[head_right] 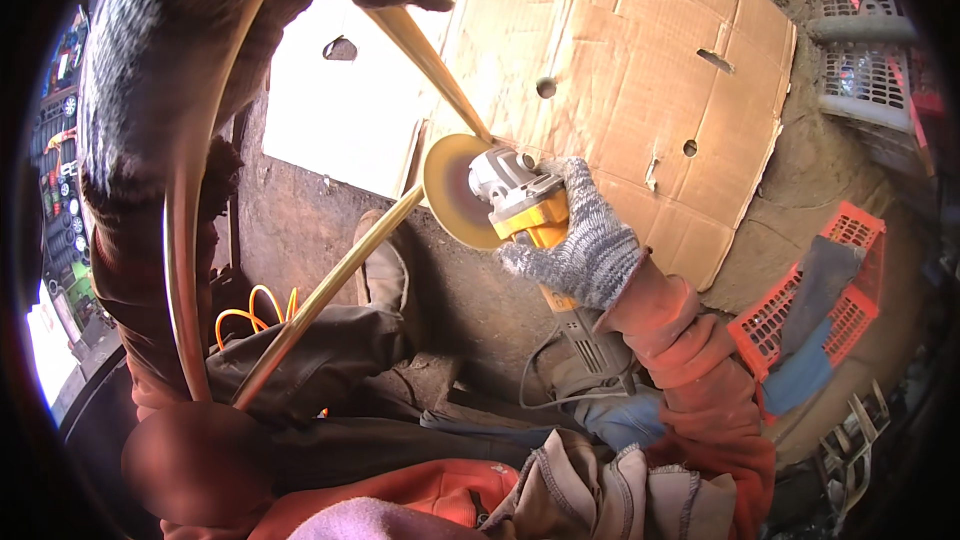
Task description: The person is using an angle grinder to sand the joints and tubes of a gold-colored metal frame. They rotate the frame by hand to access different sections while it rests on cardboard.
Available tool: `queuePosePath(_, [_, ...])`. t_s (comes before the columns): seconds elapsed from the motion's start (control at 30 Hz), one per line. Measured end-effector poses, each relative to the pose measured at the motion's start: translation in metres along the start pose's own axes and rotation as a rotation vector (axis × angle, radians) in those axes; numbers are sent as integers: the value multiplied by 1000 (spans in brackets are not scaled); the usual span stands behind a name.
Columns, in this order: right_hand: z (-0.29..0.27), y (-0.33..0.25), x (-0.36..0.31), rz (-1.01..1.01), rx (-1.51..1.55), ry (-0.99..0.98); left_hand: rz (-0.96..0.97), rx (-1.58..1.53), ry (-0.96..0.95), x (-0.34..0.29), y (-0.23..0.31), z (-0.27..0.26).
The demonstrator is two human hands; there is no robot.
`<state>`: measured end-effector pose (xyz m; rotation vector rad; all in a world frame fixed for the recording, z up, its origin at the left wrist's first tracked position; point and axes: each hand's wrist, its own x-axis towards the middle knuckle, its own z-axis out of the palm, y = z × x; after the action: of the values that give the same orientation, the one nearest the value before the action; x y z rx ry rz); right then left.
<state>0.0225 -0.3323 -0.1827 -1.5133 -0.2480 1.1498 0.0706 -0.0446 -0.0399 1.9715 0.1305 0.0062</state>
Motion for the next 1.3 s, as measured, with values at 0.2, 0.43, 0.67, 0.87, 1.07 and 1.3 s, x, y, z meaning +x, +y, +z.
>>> queuePosePath(0.2, [2,-6,-1,-70,-66,-6,17,29,0,-6,8,7])
queuePosePath(0.43, [3,-3,0,-51,-79,21,20,14,-9,-1,10,13])
queuePosePath(0.67, [2,3,-7,-22,-44,33,11,10,-3,-2,23,10])
queuePosePath(0.87, [3,11,-4,-71,-34,70,13,-54,-43,8,5,13])
queuePosePath(1.07, [5,18,-4,-52,-36,44,0,-33,-13,-2,22,4])
queuePosePath(1.3, [35,25,-13,-87,89,124,35,-226,-63,18,-25,-10])
